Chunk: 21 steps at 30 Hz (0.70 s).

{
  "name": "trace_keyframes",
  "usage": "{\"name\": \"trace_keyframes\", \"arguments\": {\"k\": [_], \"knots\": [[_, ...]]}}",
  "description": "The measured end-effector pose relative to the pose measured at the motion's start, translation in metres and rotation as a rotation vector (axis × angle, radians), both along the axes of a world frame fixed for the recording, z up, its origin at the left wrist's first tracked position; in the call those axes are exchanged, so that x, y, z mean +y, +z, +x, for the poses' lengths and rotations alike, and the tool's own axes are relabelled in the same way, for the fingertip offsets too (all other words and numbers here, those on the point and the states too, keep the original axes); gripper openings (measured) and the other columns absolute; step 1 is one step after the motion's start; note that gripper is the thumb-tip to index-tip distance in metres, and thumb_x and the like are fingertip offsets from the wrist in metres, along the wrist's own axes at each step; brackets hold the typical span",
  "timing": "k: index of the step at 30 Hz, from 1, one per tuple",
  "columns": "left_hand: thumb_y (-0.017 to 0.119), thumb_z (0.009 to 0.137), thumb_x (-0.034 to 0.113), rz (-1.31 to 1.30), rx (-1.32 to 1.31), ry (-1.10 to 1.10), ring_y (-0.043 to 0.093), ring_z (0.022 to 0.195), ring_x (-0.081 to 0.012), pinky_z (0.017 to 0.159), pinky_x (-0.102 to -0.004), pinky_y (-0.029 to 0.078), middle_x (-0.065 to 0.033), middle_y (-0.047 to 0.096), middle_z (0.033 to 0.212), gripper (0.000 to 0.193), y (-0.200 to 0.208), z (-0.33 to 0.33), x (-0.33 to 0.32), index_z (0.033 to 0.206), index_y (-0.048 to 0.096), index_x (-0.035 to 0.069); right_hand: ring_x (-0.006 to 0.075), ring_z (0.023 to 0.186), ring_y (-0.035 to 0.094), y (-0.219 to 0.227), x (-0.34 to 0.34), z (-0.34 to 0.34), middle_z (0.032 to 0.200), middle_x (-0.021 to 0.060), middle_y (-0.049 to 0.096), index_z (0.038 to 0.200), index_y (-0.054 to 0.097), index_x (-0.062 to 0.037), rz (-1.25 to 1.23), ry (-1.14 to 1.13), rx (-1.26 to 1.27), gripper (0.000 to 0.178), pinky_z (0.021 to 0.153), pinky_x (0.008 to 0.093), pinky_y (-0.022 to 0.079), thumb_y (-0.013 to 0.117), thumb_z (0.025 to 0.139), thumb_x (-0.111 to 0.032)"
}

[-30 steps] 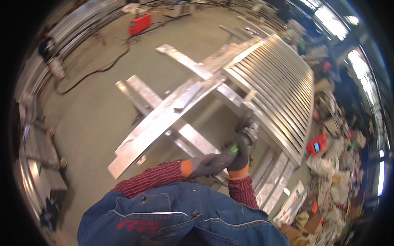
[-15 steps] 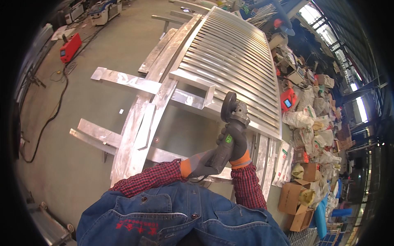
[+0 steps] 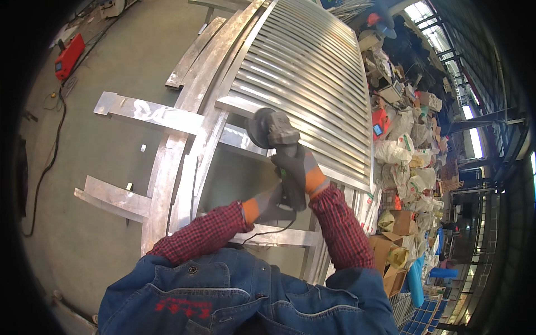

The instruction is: The person welds a metal frame using a handheld welding torch, then grinds the welded joints with an angle grinder. The person positions the torch along seams, creates welds, and smooths the joints on a large curved metal structure.

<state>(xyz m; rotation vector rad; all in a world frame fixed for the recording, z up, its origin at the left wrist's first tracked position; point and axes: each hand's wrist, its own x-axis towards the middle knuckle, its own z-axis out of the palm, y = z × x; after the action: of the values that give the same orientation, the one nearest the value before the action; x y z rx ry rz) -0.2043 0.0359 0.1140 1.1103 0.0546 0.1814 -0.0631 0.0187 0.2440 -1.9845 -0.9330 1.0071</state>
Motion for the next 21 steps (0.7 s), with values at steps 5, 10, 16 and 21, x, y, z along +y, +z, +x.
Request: {"name": "trace_keyframes", "arguments": {"k": [5,10,16,21], "knots": [[0.075,0.099,0.062,-0.331,0.104,0.161,0.062,0.131,-0.0231,0.104,-0.0415,0.055,-0.0108,0.059,0.148,0.081,-0.009,0.013,0.054,0.156,0.048,0.012,0.026,0.087,0.074,-0.026,0.065,0.037,0.099,0.0167,0.075,0.13,0.066,0.005,-0.069,0.385,-0.407,0.06,0.081,0.0391,0.06,0.078,0.089,-0.038],[0.066,0.1,0.073,-0.723,0.218,0.35,0.065,0.125,-0.0272,0.105,-0.048,0.055,-0.0091,0.063,0.142,0.074,-0.004,0.038,0.111,0.15,0.059,0.018,0.0319,0.097,0.075,-0.055,0.114,0.059,0.116,0.0206,0.079,0.135,0.07,0.0019,-0.111,0.339,-0.086,0.063,0.09,0.0402,0.06,0.079,0.09,-0.041],[0.065,0.1,0.072,-0.755,0.282,0.468,0.068,0.116,-0.0278,0.098,-0.0445,0.06,-0.0118,0.067,0.131,0.074,-0.011,0.081,0.169,0.144,0.061,0.012,0.0336,0.107,0.077,-0.073,0.182,0.094,0.121,0.0235,0.079,0.131,0.073,-0.001,-0.126,0.691,-0.445,0.052,0.095,0.0403,0.059,0.071,0.097,-0.041],[0.07,0.105,0.048,-0.853,0.121,0.452,0.072,0.112,-0.0289,0.098,-0.0431,0.062,-0.0135,0.071,0.125,0.053,-0.051,0.111,0.205,0.143,0.063,0.012,0.0271,0.105,0.073,-0.081,0.226,0.115,0.121,0.0208,0.076,0.131,0.067,0.003,-0.221,0.726,-0.349,0.045,0.095,0.0384,0.058,0.073,0.097,-0.025]]}}
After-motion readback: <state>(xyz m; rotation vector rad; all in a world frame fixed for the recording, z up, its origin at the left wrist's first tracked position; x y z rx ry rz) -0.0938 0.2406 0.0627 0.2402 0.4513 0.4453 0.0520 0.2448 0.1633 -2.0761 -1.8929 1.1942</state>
